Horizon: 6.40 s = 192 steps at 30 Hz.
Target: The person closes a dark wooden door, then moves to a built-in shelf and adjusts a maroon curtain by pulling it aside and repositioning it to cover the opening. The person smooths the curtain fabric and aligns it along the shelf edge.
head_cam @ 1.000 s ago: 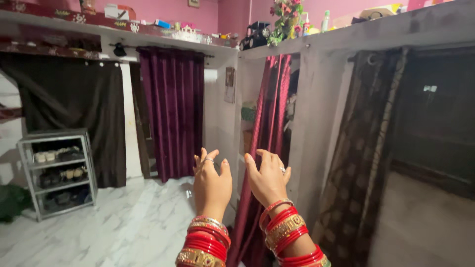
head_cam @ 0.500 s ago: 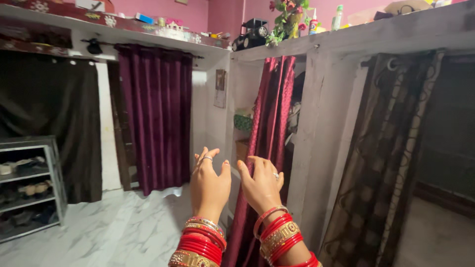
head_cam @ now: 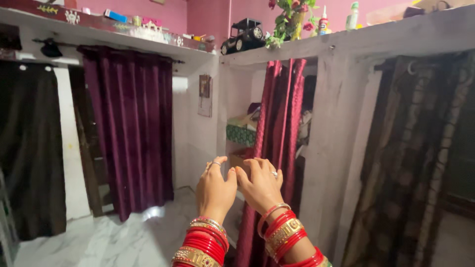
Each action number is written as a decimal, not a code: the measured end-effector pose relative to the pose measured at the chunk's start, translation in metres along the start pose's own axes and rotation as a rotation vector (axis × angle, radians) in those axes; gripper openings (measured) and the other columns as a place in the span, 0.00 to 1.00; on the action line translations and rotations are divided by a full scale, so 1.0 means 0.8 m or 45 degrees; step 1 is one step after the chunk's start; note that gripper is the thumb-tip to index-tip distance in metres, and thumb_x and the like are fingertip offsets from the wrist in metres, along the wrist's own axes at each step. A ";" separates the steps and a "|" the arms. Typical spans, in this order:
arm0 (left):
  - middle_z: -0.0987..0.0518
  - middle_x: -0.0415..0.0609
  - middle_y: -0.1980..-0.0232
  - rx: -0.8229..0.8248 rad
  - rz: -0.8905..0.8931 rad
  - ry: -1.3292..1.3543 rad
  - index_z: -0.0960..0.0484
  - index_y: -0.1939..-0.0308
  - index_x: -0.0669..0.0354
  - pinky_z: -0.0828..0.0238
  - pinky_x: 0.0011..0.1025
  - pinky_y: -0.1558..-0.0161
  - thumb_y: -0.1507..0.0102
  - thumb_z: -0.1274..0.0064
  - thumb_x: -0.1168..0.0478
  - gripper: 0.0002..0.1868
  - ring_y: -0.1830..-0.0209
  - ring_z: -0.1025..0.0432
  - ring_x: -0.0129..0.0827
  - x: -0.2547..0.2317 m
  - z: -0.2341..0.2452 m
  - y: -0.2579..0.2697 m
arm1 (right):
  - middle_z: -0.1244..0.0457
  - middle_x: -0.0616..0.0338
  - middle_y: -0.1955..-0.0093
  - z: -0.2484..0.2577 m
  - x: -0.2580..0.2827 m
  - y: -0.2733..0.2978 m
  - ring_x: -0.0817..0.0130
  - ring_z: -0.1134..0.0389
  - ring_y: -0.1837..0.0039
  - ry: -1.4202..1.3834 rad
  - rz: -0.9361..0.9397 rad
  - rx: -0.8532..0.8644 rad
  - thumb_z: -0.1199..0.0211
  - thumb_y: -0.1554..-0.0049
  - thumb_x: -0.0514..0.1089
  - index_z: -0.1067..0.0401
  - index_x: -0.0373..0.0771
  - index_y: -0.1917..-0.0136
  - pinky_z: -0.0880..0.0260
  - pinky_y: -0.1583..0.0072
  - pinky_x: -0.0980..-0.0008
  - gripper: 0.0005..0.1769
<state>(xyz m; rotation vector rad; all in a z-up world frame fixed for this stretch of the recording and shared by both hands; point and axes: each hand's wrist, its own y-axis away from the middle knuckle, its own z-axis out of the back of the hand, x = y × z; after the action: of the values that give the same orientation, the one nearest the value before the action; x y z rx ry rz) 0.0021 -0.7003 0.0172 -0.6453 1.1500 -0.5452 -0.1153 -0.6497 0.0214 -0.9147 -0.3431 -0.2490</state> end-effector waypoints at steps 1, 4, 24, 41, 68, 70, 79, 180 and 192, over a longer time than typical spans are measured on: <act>0.22 0.58 0.38 -0.008 -0.033 0.002 0.22 0.40 0.55 0.33 0.43 0.37 0.38 0.45 0.55 0.23 0.32 0.32 0.52 0.010 0.002 -0.019 | 0.39 0.56 0.33 -0.010 0.006 -0.014 0.54 0.44 0.26 0.000 0.005 -0.028 0.43 0.43 0.63 0.28 0.47 0.38 0.59 0.27 0.31 0.26; 0.21 0.58 0.41 0.027 -0.071 0.019 0.22 0.41 0.56 0.31 0.44 0.40 0.39 0.45 0.55 0.23 0.37 0.29 0.53 0.036 0.002 -0.056 | 0.39 0.56 0.33 -0.036 0.018 -0.039 0.54 0.43 0.26 0.027 -0.014 -0.071 0.43 0.43 0.63 0.28 0.47 0.38 0.60 0.26 0.31 0.26; 0.21 0.51 0.39 0.311 -0.126 0.143 0.22 0.40 0.51 0.29 0.43 0.42 0.39 0.45 0.52 0.24 0.40 0.26 0.50 0.139 -0.086 -0.223 | 0.38 0.55 0.34 -0.148 -0.041 -0.178 0.55 0.43 0.27 0.238 -0.003 -0.162 0.40 0.43 0.62 0.29 0.44 0.37 0.54 0.27 0.41 0.27; 0.16 0.50 0.47 0.188 -0.403 0.207 0.19 0.47 0.55 0.26 0.42 0.46 0.41 0.44 0.57 0.19 0.47 0.23 0.48 0.196 -0.246 -0.414 | 0.38 0.55 0.34 -0.199 -0.139 -0.346 0.54 0.42 0.28 0.530 -0.027 -0.039 0.36 0.46 0.59 0.33 0.45 0.34 0.54 0.27 0.46 0.31; 0.15 0.49 0.50 0.517 -0.688 0.428 0.16 0.50 0.53 0.27 0.41 0.45 0.42 0.42 0.56 0.17 0.48 0.22 0.44 0.257 -0.469 -0.610 | 0.47 0.38 0.30 -0.287 -0.195 -0.538 0.39 0.41 0.33 0.934 -0.456 -0.111 0.34 0.48 0.48 0.38 0.55 0.25 0.31 0.38 0.54 0.38; 0.15 0.51 0.50 0.535 -0.680 0.492 0.16 0.51 0.55 0.27 0.40 0.45 0.42 0.42 0.57 0.17 0.48 0.22 0.45 0.262 -0.486 -0.615 | 0.45 0.40 0.31 -0.292 -0.215 -0.550 0.41 0.40 0.33 0.903 -0.413 -0.151 0.33 0.48 0.48 0.37 0.49 0.26 0.32 0.37 0.54 0.37; 0.17 0.64 0.51 0.473 -0.657 0.761 0.24 0.39 0.58 0.26 0.45 0.46 0.38 0.45 0.59 0.23 0.48 0.22 0.55 0.252 -0.533 -0.656 | 0.37 0.41 0.33 -0.317 -0.237 -0.595 0.45 0.36 0.31 0.410 0.140 -0.145 0.33 0.51 0.43 0.35 0.32 0.31 0.36 0.32 0.57 0.35; 0.16 0.60 0.50 0.824 -0.487 0.470 0.43 0.25 0.45 0.23 0.49 0.50 0.37 0.49 0.62 0.36 0.51 0.21 0.57 0.288 -0.545 -0.804 | 0.29 0.50 0.40 -0.398 -0.212 -0.764 0.61 0.27 0.36 0.045 -0.341 -0.350 0.38 0.47 0.40 0.25 0.37 0.40 0.30 0.35 0.69 0.20; 0.15 0.52 0.51 0.484 -0.663 0.205 0.32 0.31 0.51 0.22 0.40 0.46 0.40 0.45 0.64 0.32 0.50 0.20 0.44 0.303 -0.529 -0.814 | 0.50 0.37 0.25 -0.332 -0.287 -0.734 0.44 0.38 0.30 0.295 -0.795 -0.818 0.27 0.53 0.51 0.66 0.44 0.18 0.33 0.31 0.53 0.63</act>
<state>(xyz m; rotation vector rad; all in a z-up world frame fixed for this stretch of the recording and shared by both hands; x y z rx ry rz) -0.3638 -1.4011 0.2092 -0.5735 0.9848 -1.2458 -0.4847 -1.1940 0.2097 -1.3753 -0.3300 -1.0771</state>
